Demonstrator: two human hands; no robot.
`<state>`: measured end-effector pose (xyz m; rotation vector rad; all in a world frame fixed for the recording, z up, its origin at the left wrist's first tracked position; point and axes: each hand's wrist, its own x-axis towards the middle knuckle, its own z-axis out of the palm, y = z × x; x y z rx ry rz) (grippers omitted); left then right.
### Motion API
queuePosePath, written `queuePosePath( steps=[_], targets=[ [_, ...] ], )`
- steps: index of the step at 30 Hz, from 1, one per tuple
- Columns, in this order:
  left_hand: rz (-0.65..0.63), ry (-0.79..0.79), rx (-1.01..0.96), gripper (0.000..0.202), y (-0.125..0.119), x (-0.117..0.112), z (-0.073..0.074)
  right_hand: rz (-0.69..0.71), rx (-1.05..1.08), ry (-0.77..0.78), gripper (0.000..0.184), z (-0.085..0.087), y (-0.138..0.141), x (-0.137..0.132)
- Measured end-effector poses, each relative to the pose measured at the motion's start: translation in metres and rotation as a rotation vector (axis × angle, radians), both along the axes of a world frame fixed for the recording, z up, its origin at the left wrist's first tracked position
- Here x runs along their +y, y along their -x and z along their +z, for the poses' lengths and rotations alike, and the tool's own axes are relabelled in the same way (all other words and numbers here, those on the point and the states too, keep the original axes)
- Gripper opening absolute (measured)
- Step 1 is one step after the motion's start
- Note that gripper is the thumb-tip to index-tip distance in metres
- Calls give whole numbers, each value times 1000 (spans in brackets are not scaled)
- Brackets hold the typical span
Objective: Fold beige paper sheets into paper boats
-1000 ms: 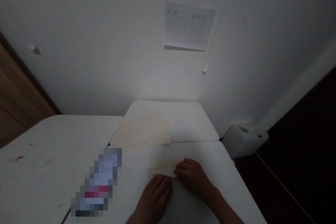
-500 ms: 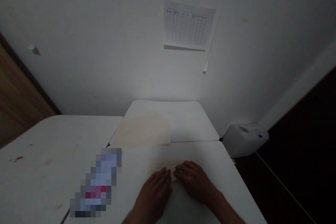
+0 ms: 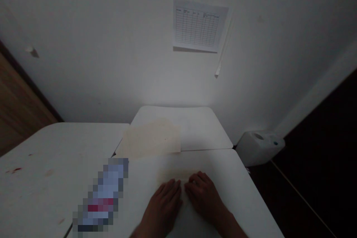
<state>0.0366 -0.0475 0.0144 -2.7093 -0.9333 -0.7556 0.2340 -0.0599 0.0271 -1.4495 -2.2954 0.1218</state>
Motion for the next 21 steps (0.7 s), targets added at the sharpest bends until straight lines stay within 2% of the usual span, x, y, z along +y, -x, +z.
queuePosePath(
  steps=[7, 12, 17, 21],
  targets=[
    [11, 22, 16, 30, 0, 1, -5, 5, -23, 93, 35, 10, 4, 0],
    [23, 55, 31, 32, 0, 1, -8, -37, -72, 89, 44, 5, 7, -2],
    [23, 65, 53, 30, 2, 1, -7, -138, -125, 53, 39, -5, 5, -10],
    [24, 54, 38, 28, 3, 0, -7, -212, -137, 43, 32, -7, -13, -18]
  ],
)
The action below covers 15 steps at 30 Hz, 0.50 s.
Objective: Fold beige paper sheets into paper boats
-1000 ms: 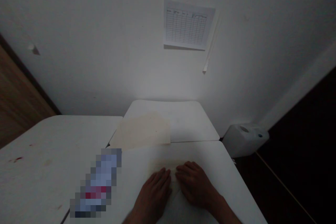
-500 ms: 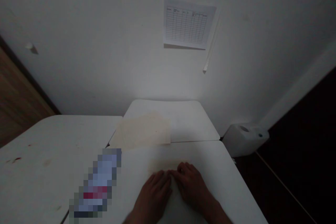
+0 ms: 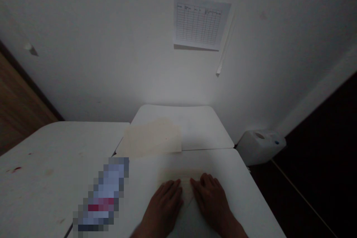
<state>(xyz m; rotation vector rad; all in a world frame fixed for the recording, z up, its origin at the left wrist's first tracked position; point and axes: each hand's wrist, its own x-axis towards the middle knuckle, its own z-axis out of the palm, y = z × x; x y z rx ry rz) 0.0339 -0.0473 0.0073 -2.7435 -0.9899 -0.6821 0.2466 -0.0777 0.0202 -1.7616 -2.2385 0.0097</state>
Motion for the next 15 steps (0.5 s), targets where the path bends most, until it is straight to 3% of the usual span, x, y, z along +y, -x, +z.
queuePosePath(
  steps=[9, 15],
  targets=[
    [3, 6, -27, 27, -1, 0, 0, -64, -32, -70, 28, -6, -37, -11],
    [-2, 60, 26, 26, -5, 1, 9, -14, 66, -165, 23, -9, -28, -3]
  ],
)
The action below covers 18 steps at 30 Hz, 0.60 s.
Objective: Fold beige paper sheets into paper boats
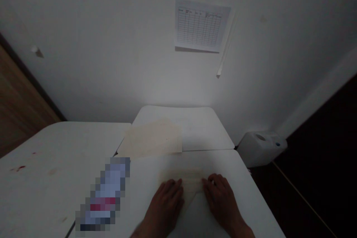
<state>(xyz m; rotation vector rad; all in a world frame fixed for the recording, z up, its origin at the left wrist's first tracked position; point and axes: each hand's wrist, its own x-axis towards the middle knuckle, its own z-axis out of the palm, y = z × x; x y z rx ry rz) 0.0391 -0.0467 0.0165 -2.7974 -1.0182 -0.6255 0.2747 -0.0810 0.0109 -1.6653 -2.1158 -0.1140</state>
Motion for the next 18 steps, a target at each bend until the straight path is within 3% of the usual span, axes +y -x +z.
queuePosePath(
  steps=[8, 13, 18],
  targets=[
    [-16, 57, -6, 36, -1, 0, 7, 152, 134, 148, 19, 10, 53, 24],
    [-24, 59, -55, 39, 2, 0, 1, 120, 160, 180, 17, 6, 56, 22],
    [-20, 30, -69, 40, 5, -1, -7, 118, 168, 213, 28, 9, 55, 22]
  ],
)
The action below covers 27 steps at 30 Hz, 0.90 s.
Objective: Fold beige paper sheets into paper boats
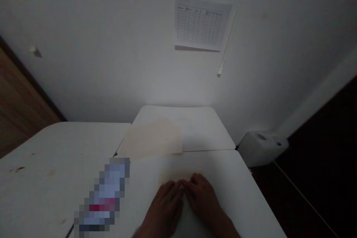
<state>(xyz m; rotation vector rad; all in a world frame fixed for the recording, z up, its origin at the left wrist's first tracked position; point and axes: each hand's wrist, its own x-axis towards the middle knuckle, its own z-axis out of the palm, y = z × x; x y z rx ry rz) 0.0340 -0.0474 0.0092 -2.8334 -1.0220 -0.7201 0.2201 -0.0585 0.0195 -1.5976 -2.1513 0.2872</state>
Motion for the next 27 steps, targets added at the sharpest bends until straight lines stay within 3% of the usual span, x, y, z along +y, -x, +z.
queuePosePath(
  steps=[13, 27],
  targets=[
    [20, 48, 98, 43, 18, 4, 12, -17, -51, 40, 20, 7, 2, 1],
    [197, -43, 93, 41, 59, -10, 14, -35, -71, -13, 21, 6, 1, 1]
  ],
)
